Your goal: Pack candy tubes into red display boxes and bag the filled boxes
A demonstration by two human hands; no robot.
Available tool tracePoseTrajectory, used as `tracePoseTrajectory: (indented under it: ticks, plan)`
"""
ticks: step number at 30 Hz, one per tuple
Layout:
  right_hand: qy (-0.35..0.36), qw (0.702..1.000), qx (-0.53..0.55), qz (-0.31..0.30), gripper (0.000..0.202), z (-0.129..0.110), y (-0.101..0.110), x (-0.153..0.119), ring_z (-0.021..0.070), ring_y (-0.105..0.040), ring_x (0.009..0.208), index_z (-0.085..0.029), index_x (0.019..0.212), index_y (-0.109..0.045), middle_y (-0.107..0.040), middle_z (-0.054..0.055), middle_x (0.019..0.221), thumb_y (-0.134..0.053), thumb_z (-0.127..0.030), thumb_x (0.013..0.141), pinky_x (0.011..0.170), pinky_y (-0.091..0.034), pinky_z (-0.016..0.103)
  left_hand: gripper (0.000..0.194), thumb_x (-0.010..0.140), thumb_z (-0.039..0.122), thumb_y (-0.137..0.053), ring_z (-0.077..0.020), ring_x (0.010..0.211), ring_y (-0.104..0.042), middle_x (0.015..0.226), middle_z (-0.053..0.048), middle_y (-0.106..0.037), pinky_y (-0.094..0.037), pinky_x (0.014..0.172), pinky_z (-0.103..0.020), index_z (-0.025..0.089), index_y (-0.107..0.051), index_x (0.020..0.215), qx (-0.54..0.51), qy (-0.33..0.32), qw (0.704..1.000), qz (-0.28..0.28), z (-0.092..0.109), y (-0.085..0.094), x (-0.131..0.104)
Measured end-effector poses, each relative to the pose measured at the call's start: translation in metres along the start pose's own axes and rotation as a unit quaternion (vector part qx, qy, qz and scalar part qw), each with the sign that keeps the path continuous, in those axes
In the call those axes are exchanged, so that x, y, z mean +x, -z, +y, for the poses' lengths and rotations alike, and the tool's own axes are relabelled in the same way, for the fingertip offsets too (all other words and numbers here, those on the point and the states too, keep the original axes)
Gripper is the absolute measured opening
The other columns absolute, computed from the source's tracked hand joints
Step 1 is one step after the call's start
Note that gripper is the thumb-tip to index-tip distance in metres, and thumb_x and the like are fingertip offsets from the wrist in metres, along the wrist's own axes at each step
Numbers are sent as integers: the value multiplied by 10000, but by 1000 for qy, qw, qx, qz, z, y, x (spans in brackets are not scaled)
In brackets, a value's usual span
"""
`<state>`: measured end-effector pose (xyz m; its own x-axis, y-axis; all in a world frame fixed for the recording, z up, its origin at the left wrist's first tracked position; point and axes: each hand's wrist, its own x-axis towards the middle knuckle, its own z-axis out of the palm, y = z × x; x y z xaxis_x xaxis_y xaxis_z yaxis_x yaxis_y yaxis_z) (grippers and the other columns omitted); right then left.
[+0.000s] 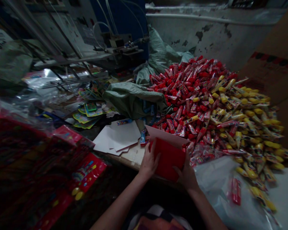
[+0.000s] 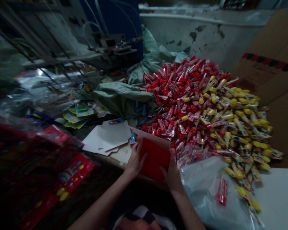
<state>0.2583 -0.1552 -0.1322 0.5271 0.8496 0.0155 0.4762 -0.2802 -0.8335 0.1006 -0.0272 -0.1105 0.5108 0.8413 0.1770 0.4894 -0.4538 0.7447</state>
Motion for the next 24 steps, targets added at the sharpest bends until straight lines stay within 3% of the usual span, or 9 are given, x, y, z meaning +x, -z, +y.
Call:
tracePoseTrajectory:
  ticks: [3, 5, 10, 14, 16, 19, 22, 24]
  plan:
    - [-6, 1000, -15, -24, 845, 0, 2, 4, 309, -563, 1198, -157, 1500, -101, -513, 200, 1357, -570, -375, 832, 963, -476, 484, 560, 927, 304, -449, -295, 1364, -322, 1440, -148, -290, -338, 1104, -445, 244, -305, 1465, 50, -35, 998, -34, 6, 6, 17]
    - [-4, 999, -29, -23, 867, 6, 0, 6, 314, -574, 1182, -153, 1499, -114, -512, 202, 1357, -599, -372, 815, 974, -471, 488, 518, 924, 331, -466, -305, 1317, -382, 1404, -142, -333, -379, 1069, -467, 262, -374, 1429, 80, -43, 994, -65, 10, 12, 24]
    - [50, 997, -49, -42, 869, 16, -2, 7, 280, -487, 1281, -181, 1503, -102, -447, 170, 1425, -610, -310, 809, 1023, -444, 437, 406, 910, 351, -494, -262, 1144, -515, 1287, -118, -423, -451, 995, -441, 244, -518, 1301, 121, -63, 986, -93, 15, 28, 25]
    - [81, 989, -98, -78, 774, 1, 8, 13, 262, -562, 1194, -164, 1496, -144, -531, 175, 1340, -560, -263, 850, 979, -463, 414, 293, 928, 349, -459, -244, 1083, -539, 1218, -121, -462, -461, 972, -410, 180, -632, 1094, 160, -46, 980, -113, 17, 28, 27]
    - [63, 983, -141, -97, 664, -14, 16, 22, 249, -614, 1115, -154, 1472, -227, -606, 165, 1244, -520, -251, 884, 910, -493, 374, 292, 944, 323, -427, -247, 1082, -539, 1253, -138, -455, -464, 955, -397, 159, -646, 1046, 195, -33, 974, -115, 19, 23, 32]
    - [3, 946, -282, -158, 399, -40, 24, 41, 227, -686, 960, -151, 1349, -453, -704, 136, 1032, -380, -214, 961, 764, -518, 306, 294, 952, 260, -404, -243, 1063, -545, 1261, -149, -471, -477, 895, -368, 153, -618, 1123, 283, -20, 952, -112, 21, 12, 42]
    - [-28, 882, -426, -199, 369, -63, 21, 60, 246, -707, 901, -119, 1167, -621, -720, 175, 949, -329, -94, 943, 713, -512, 313, 272, 944, 229, -412, -254, 1033, -544, 1129, -144, -538, -476, 851, -371, 146, -639, 1068, 345, -16, 933, -102, 21, 1, 47]
    - [-30, 862, -463, -204, 360, -72, 15, 67, 273, -706, 896, -83, 1058, -680, -714, 214, 938, -359, -39, 900, 705, -510, 334, 259, 935, 192, -409, -263, 1007, -543, 1042, -143, -565, -471, 840, -391, 138, -652, 1007, 354, -19, 930, -97, 19, -5, 46]
